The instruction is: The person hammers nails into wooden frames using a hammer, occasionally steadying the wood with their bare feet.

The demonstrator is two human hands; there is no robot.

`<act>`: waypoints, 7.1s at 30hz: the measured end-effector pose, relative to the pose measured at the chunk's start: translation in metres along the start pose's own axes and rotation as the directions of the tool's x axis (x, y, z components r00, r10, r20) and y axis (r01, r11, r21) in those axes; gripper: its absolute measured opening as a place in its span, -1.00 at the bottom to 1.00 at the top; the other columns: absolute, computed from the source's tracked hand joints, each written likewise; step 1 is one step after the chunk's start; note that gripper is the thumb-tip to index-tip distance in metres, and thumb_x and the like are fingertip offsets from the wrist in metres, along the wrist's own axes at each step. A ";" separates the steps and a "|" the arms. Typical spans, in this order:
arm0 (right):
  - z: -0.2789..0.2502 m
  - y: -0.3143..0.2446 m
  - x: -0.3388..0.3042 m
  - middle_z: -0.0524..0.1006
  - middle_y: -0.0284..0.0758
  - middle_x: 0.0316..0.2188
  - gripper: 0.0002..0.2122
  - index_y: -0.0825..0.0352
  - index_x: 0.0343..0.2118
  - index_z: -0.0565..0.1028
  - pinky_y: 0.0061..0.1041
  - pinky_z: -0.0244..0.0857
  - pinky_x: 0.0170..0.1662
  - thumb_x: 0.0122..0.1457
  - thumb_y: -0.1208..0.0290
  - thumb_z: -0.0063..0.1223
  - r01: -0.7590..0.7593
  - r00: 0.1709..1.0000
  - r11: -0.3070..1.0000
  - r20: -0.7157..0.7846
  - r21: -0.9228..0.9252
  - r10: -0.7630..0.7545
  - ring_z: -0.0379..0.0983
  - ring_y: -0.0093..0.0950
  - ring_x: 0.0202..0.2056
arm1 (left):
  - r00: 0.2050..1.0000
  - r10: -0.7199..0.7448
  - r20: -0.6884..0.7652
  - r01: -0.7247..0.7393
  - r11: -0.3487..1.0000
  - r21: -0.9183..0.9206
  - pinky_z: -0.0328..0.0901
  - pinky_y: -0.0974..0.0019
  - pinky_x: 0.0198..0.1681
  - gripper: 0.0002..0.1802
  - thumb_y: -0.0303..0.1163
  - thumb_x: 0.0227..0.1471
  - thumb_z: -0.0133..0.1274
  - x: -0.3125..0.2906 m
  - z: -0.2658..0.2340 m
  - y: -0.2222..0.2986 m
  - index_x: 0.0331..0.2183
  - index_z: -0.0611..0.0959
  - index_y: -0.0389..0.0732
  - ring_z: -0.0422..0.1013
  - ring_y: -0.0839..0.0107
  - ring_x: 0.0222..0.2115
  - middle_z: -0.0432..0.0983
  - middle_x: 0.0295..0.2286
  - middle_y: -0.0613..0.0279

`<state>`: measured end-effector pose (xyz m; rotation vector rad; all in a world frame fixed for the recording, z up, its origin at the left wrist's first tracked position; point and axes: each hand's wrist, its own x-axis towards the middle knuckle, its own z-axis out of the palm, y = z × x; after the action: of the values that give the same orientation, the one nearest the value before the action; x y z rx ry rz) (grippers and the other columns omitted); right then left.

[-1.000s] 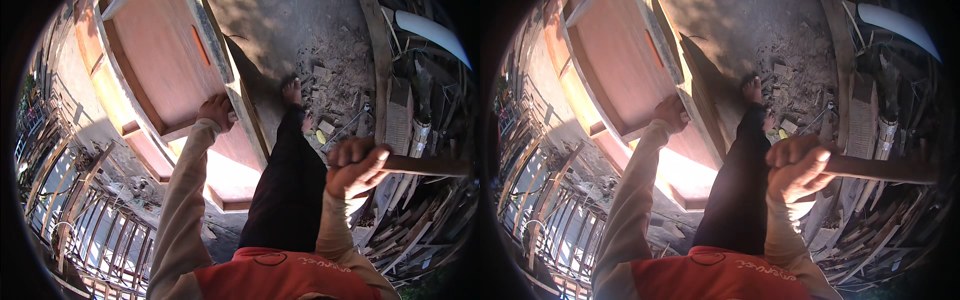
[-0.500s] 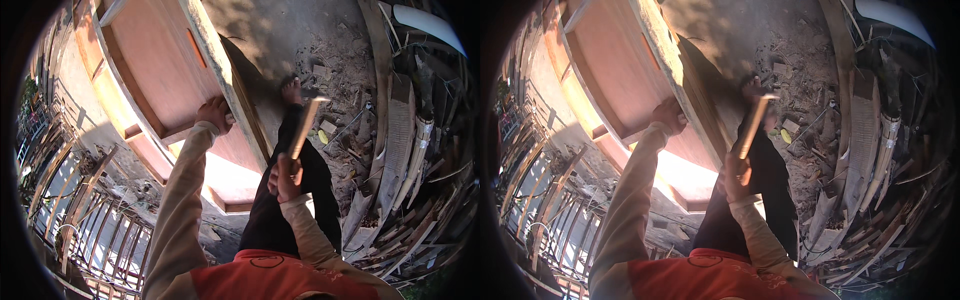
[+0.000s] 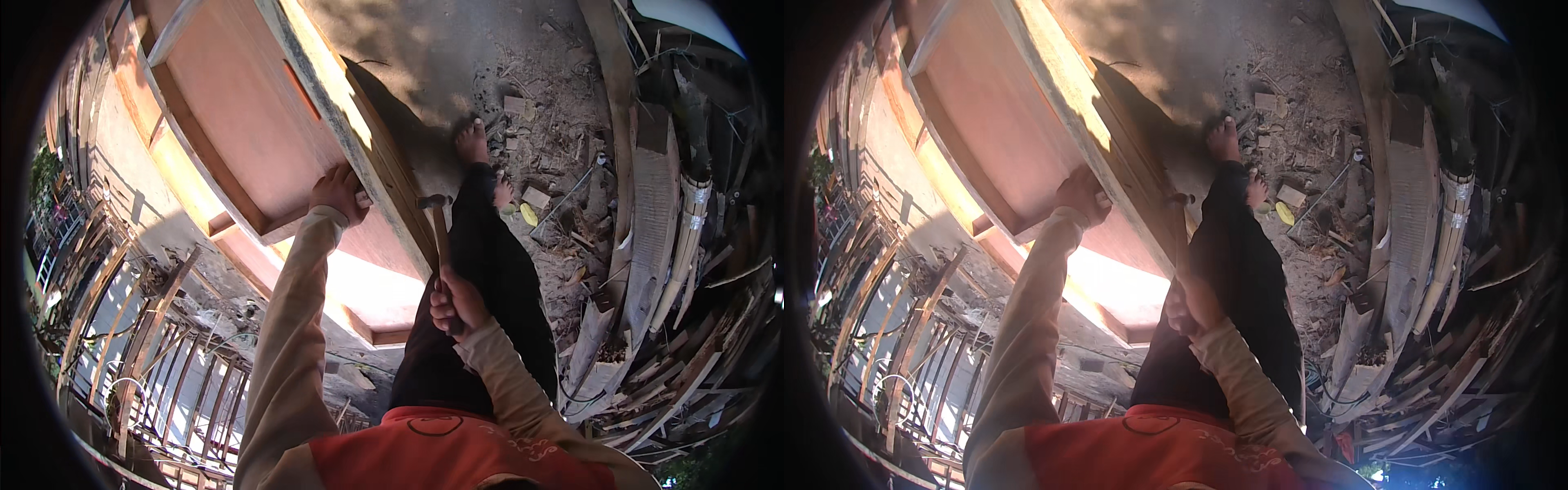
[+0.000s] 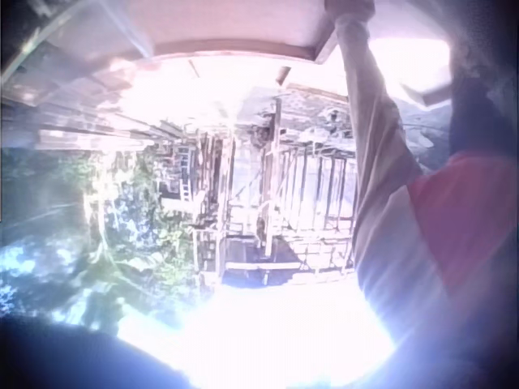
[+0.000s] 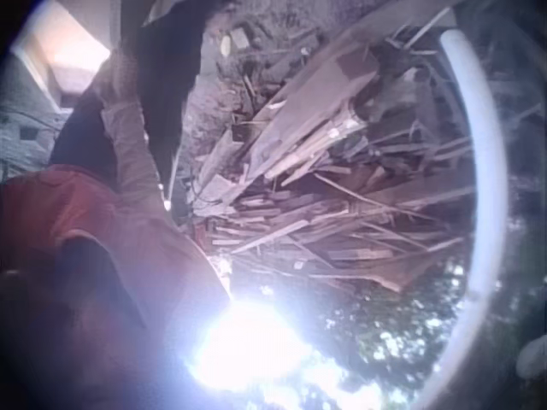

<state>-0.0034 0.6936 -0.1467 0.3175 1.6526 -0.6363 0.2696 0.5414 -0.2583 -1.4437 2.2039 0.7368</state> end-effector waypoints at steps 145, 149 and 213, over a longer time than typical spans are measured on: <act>0.720 -0.552 -0.086 0.53 -0.30 -0.38 -0.76 0.45 -0.14 0.36 -0.51 0.46 -0.22 0.13 0.61 0.08 0.900 0.370 0.026 0.795 -0.435 0.481 0.54 -0.54 -0.35 | 0.266 -0.732 0.628 -0.923 -0.004 0.386 0.46 0.16 -0.20 -0.80 -0.57 0.10 0.05 0.267 -0.465 -0.170 -0.18 0.49 -0.23 0.48 0.23 -0.30 0.51 -0.38 0.12; 0.741 -0.541 -0.126 0.54 -0.29 -0.39 -0.73 0.46 -0.10 0.36 -0.53 0.45 -0.22 0.13 0.63 0.06 0.914 0.341 0.014 0.785 -0.406 0.518 0.56 -0.55 -0.32 | 0.087 -0.715 0.693 -0.922 0.206 0.328 0.42 0.07 -0.17 -0.80 -0.60 0.05 0.06 0.194 -0.439 -0.183 -0.24 0.52 -0.15 0.42 0.31 -0.36 0.48 -0.41 0.22; 1.067 -0.208 -0.123 0.39 -0.41 -0.58 -0.58 0.39 0.16 0.31 -0.59 0.24 -0.61 0.28 0.33 -0.07 0.857 0.409 -0.515 0.596 0.008 0.691 0.36 -0.65 -0.64 | 0.212 -0.881 0.424 -0.328 -0.473 -0.818 0.42 0.23 -0.19 -0.64 -0.19 -0.12 0.28 0.163 -0.263 -0.491 -0.19 0.74 0.01 0.59 0.22 -0.34 0.66 -0.36 0.09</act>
<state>0.7800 -0.0653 -0.0576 -2.0112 0.2058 0.7744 0.6479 0.1009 -0.2520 -3.8559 -0.5618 1.6620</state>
